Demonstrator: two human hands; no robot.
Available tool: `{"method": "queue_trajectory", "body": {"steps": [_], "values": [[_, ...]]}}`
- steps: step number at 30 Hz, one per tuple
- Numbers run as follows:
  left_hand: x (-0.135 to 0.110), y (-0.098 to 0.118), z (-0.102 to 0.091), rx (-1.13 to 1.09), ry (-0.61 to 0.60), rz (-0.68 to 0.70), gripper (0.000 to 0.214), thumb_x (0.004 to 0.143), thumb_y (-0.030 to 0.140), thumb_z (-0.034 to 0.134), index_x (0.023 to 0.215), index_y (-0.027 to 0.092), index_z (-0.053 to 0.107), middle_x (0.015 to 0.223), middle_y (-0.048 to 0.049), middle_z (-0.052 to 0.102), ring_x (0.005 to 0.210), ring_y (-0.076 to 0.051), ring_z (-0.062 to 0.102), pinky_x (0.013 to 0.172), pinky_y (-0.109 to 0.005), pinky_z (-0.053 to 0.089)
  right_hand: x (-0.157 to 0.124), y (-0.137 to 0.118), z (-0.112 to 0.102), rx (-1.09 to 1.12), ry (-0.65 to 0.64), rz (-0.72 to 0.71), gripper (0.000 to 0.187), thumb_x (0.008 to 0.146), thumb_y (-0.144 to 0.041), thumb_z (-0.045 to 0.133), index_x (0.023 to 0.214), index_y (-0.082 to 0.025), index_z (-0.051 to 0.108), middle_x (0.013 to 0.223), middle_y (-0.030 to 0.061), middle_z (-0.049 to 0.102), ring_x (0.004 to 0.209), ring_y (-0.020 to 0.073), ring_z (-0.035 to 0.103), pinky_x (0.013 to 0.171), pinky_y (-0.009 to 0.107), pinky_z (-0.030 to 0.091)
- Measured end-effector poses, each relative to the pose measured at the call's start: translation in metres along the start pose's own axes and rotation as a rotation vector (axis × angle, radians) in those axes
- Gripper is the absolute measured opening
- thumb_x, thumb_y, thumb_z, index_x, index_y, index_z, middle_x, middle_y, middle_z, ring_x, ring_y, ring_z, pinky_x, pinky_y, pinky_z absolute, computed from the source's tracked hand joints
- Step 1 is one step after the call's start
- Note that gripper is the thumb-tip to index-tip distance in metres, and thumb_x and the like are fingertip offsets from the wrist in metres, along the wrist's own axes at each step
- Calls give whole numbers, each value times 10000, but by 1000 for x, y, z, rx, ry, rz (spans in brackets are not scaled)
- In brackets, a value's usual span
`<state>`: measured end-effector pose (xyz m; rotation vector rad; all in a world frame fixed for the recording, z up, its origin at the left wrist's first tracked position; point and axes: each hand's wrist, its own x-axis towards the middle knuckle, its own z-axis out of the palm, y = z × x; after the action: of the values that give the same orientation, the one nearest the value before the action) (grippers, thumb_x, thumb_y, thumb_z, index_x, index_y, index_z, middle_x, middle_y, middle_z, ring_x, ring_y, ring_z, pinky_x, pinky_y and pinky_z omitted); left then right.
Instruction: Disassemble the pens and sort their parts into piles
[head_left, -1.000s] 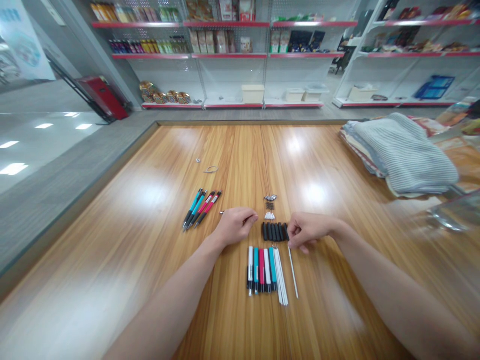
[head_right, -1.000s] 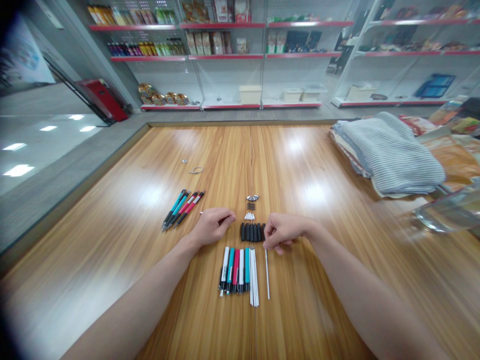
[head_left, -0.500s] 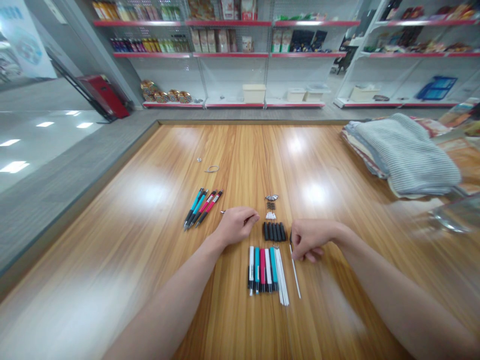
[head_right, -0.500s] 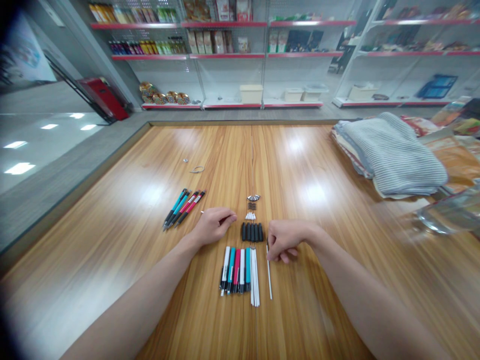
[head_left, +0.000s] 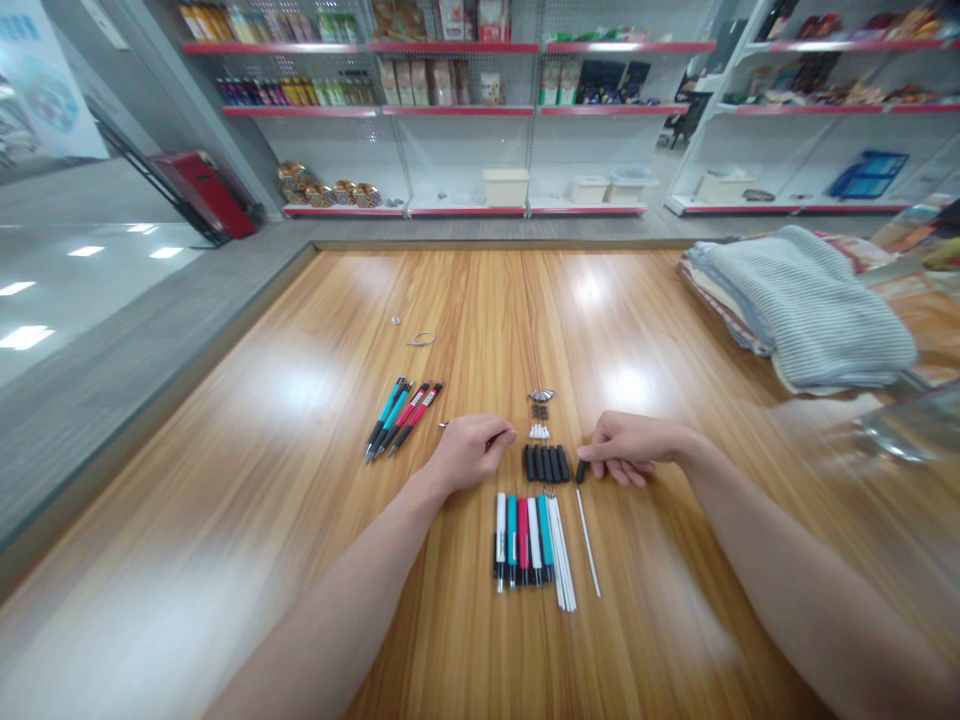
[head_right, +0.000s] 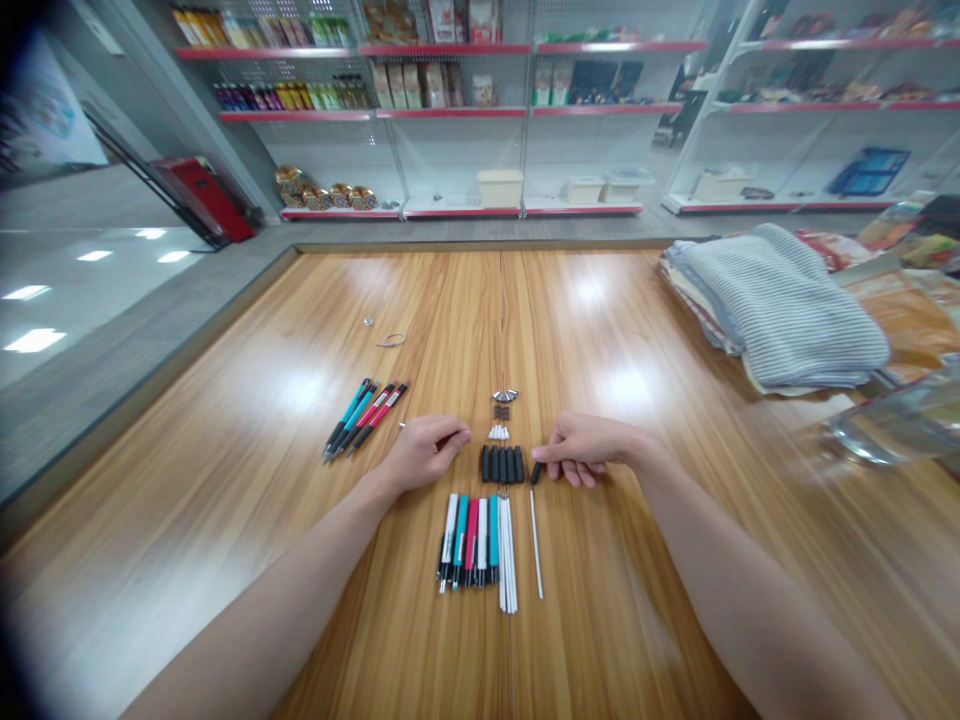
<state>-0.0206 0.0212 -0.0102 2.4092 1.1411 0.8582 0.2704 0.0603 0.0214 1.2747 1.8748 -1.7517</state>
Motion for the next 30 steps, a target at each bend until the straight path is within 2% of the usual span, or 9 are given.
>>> {"method": "queue_trajectory", "body": {"steps": [5, 11, 16, 30], "values": [[0, -1, 2, 2, 7, -5, 189, 916, 218, 477, 782, 180, 604, 755, -30, 650, 720, -138, 595, 655, -244, 407, 2, -8, 7, 7, 87, -19, 540, 790, -641, 539, 734, -108, 611, 485, 12, 597, 322, 74, 480, 290, 170, 299], [-1, -1, 2, 9, -5, -7, 198, 924, 229, 467, 785, 178, 600, 769, -34, 651, 727, -137, 594, 664, -245, 404, 2, -9, 8, 16, 105, -26, 493, 781, -616, 568, 751, -127, 617, 421, -37, 519, 315, 72, 446, 318, 176, 326], [-1, -1, 2, 6, -5, -7, 197, 921, 227, 470, 784, 178, 603, 773, -36, 656, 731, -139, 597, 662, -249, 408, 2, -9, 8, -32, 116, 15, 491, 774, -604, 576, 724, -120, 641, 395, -37, 489, 314, 78, 446, 336, 189, 346], [-1, -2, 2, -7, 8, -3, 209, 925, 247, 456, 796, 181, 607, 767, -38, 654, 727, -142, 598, 657, -250, 412, 6, -10, 12, 34, 103, -109, 318, 775, -471, 598, 767, -152, 591, 454, -61, 448, 329, 73, 420, 310, 180, 307]]}}
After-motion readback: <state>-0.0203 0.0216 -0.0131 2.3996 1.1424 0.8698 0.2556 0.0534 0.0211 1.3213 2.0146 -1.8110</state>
